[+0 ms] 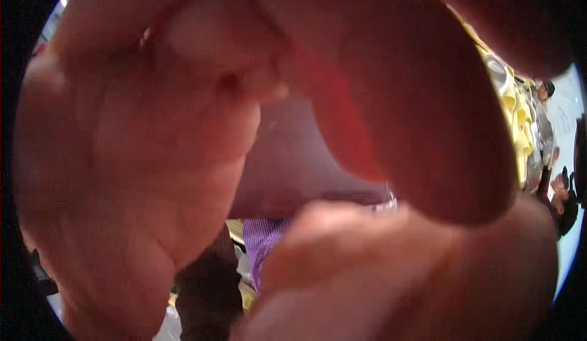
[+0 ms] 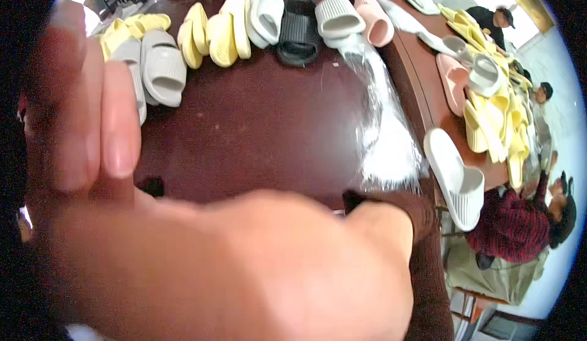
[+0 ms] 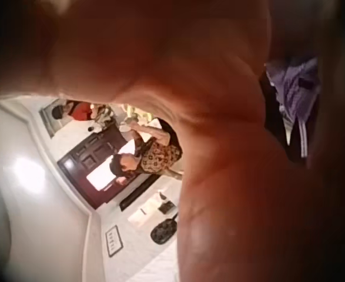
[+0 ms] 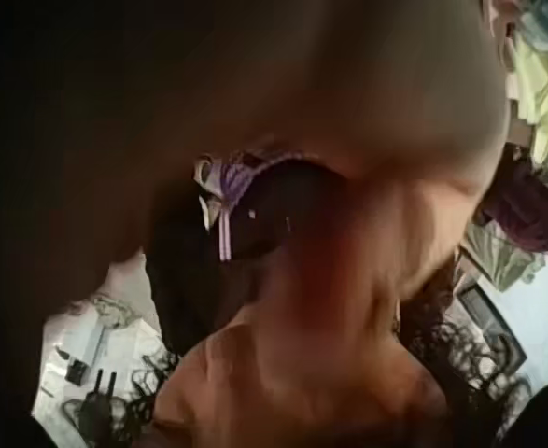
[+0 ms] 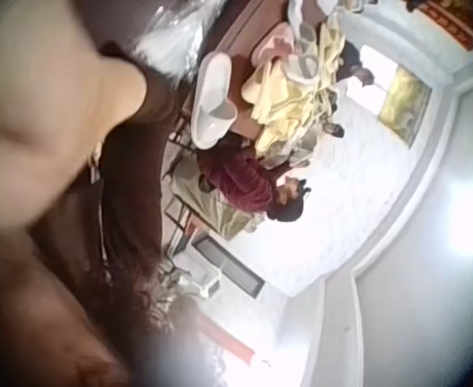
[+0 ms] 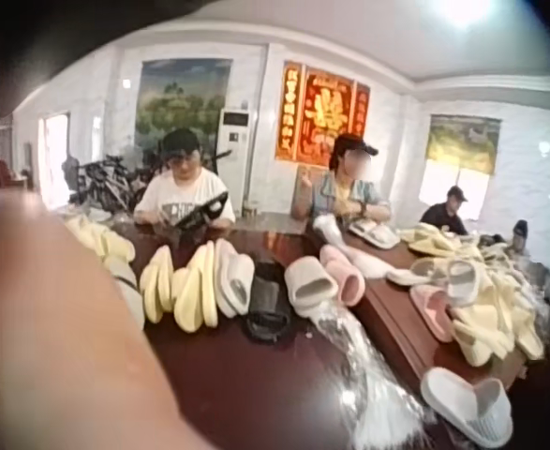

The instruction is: The person pairs slides together by threading and securing plastic fasteners through each pair by hand.

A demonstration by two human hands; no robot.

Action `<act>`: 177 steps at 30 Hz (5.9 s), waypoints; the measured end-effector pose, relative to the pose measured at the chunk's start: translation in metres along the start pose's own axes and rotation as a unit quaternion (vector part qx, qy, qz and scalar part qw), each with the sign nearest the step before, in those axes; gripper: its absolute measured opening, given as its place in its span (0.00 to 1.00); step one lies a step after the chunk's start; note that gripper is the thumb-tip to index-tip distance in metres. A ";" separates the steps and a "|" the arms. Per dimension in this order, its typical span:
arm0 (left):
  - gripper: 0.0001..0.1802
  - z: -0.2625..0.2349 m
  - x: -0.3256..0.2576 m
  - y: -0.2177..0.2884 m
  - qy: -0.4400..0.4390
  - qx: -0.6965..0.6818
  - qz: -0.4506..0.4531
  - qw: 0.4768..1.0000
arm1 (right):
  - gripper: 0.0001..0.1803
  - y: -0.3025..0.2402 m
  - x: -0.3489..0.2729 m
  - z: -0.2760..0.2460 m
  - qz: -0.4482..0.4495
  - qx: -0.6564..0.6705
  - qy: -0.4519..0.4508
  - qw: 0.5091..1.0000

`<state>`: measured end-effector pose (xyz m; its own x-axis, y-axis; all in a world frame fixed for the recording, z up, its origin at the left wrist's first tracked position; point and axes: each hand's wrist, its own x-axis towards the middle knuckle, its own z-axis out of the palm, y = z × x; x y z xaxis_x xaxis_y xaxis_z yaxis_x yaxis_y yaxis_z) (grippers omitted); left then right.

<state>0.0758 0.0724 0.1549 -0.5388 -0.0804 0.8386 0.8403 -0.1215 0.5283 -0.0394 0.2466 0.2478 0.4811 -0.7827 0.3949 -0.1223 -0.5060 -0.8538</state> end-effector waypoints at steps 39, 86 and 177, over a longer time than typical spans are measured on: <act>0.50 0.042 0.009 0.008 -0.042 -0.136 -0.033 0.989 | 0.20 0.121 -0.067 0.041 0.090 0.197 0.030 0.976; 0.21 0.021 -0.173 -0.040 0.599 -0.064 -0.248 0.759 | 0.17 0.213 -0.082 0.045 0.210 0.060 0.440 0.871; 0.05 0.156 -0.095 -0.152 -0.103 0.453 -0.367 0.806 | 0.08 0.175 -0.255 0.037 0.233 -0.305 0.667 0.639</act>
<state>0.0082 0.2531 0.0155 -0.9677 -0.1379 0.2109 0.0491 0.7178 0.6945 -0.1510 0.3718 -0.0147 -0.8489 -0.3065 0.4306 -0.4931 0.1657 -0.8541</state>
